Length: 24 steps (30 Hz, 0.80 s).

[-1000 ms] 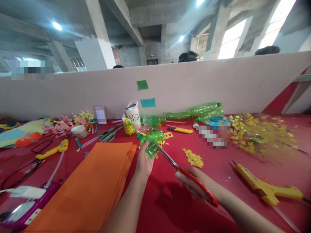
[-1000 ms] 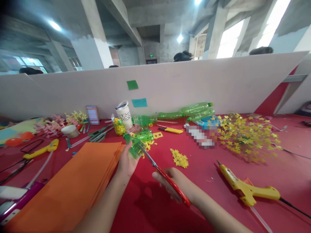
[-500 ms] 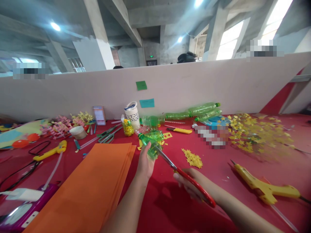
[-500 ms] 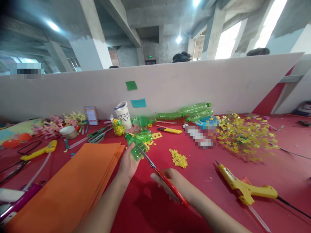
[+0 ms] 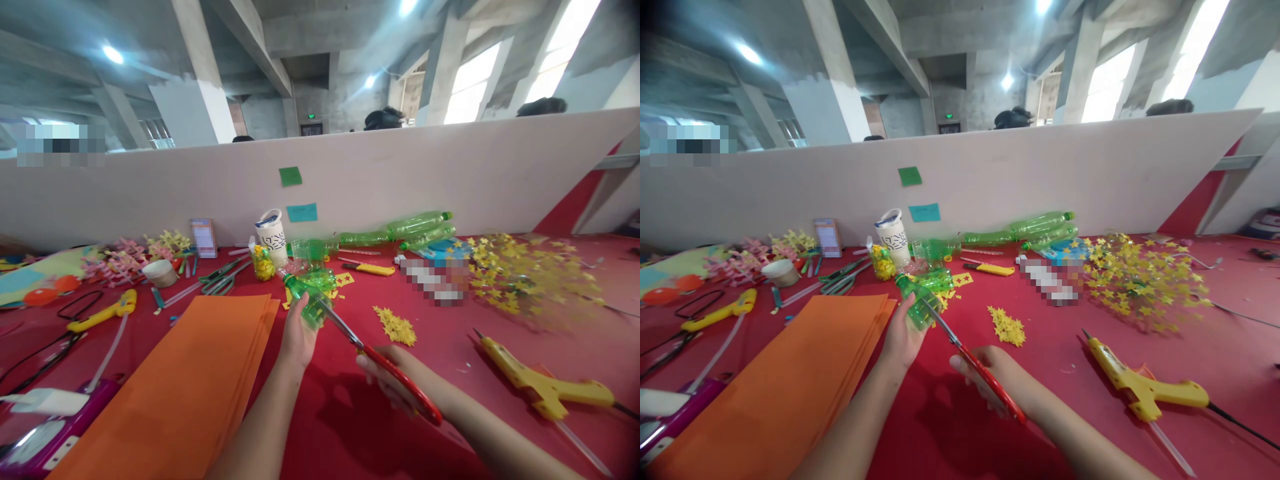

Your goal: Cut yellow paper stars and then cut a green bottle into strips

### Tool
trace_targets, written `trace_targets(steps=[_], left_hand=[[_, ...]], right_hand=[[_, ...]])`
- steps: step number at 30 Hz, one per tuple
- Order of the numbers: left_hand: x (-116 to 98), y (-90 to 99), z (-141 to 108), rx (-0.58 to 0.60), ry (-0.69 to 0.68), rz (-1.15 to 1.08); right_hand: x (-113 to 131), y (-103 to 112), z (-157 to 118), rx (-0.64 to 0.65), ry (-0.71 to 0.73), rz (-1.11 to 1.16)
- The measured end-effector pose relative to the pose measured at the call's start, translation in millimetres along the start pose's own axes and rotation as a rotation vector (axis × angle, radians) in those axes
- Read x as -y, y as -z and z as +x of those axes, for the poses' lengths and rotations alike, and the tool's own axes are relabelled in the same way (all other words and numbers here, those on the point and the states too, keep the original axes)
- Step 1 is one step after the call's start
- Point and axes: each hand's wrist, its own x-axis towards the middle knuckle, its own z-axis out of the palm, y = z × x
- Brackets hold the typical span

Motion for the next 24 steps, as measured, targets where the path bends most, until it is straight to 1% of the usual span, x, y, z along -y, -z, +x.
trace_targets(steps=[8, 15, 21, 24], left_hand=[[3.0, 0.4, -0.2, 0.004, 0.001, 0.003], [1.6, -0.9, -0.6, -0.014, 0.001, 0.008], [3.9, -1.0, -0.6, 0.01, -0.002, 0.002], [4.5, -1.4, -0.4, -0.01, -0.01, 0.009]], right_hand=[[5.6, -0.6, -1.6, -0.014, -0.002, -0.01], [5.1, -0.1, -1.1, -0.016, -0.021, -0.007], [6.8, 0.8, -1.4, -0.018, 0.003, -0.011], [6.9, 0.7, -1.4, -0.022, -0.016, -0.007]])
